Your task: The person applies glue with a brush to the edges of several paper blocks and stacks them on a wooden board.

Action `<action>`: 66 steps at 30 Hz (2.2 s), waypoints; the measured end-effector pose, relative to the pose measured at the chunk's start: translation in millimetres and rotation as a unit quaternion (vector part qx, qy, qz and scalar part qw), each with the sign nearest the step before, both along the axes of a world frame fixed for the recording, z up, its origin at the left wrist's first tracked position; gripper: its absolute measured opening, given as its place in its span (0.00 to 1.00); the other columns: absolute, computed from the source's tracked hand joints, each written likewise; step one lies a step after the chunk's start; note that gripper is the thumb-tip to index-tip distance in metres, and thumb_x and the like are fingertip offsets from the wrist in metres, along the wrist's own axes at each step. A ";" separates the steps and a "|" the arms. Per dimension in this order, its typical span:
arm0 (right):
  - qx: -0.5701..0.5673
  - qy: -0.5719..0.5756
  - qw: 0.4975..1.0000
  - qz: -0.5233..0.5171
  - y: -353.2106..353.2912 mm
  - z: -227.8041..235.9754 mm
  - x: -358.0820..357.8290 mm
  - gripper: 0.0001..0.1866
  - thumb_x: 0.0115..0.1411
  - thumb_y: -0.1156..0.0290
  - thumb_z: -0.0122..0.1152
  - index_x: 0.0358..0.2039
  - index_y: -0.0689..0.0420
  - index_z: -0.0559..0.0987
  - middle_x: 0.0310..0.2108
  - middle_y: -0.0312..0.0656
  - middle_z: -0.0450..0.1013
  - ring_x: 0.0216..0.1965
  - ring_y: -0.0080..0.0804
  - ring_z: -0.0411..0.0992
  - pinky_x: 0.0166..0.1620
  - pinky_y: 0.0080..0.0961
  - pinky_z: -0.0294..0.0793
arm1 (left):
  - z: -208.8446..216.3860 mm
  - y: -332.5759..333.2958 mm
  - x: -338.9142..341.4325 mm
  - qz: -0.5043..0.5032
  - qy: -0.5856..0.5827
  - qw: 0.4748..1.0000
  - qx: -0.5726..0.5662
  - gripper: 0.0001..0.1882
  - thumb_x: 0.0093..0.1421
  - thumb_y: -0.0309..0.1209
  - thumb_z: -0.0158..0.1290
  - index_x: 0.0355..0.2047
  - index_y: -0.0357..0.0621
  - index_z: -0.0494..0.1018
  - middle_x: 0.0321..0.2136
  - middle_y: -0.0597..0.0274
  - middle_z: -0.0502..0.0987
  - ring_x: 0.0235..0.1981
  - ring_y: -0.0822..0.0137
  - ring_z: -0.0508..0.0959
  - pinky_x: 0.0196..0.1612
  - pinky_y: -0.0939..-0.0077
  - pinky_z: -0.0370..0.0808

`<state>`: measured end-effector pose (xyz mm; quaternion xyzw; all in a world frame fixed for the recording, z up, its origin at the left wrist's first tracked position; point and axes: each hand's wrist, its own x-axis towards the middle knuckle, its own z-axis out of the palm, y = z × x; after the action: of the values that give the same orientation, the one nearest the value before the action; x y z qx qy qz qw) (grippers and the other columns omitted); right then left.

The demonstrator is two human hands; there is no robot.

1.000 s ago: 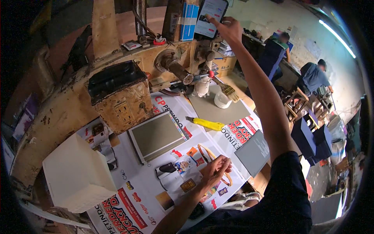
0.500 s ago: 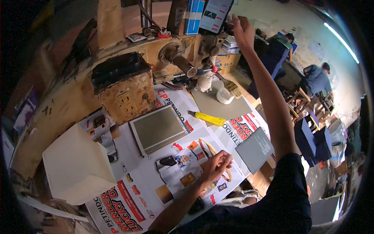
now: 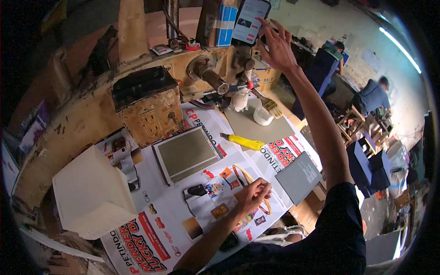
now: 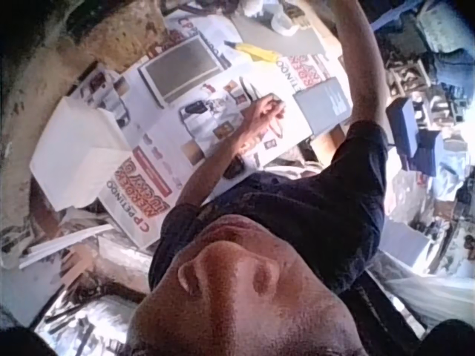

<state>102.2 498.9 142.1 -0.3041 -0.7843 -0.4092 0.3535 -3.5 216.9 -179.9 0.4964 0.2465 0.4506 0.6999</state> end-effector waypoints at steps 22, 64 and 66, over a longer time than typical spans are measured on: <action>-0.359 0.258 0.894 -0.069 -255.8 -165.8 105.5 0.19 0.56 0.69 0.67 0.46 0.60 0.75 0.42 0.54 0.73 0.44 0.54 0.72 0.50 0.43 0.71 | 2.4 -2.0 3.5 0.019 0.020 0.998 0.051 0.11 0.68 0.33 0.52 0.40 0.35 0.71 0.30 0.60 0.78 0.31 0.72 0.81 0.38 0.77 0.79; -0.759 0.257 0.428 0.418 -259.3 -228.4 -265.9 0.27 0.65 0.49 0.56 0.54 0.59 0.75 0.46 0.42 0.75 0.45 0.30 0.74 0.52 0.31 0.73 | 163.8 -183.0 -452.8 0.688 0.575 0.424 -0.125 0.36 0.49 0.64 0.62 0.40 0.41 0.83 0.25 0.62 0.81 0.30 0.69 0.77 0.40 0.68 0.73; -0.803 0.273 0.359 0.390 -259.6 -214.5 -286.5 0.32 0.63 0.42 0.55 0.55 0.56 0.74 0.47 0.42 0.74 0.43 0.30 0.73 0.51 0.33 0.74 | 161.0 -178.2 -423.1 0.708 0.560 0.430 -0.029 0.32 0.53 0.61 0.61 0.38 0.41 0.83 0.25 0.59 0.80 0.29 0.67 0.78 0.38 0.66 0.74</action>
<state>-184.2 239.2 -72.3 -0.1985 -0.6320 0.7040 0.2560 -426.7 38.7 -19.0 0.2710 0.8622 0.4040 -0.1415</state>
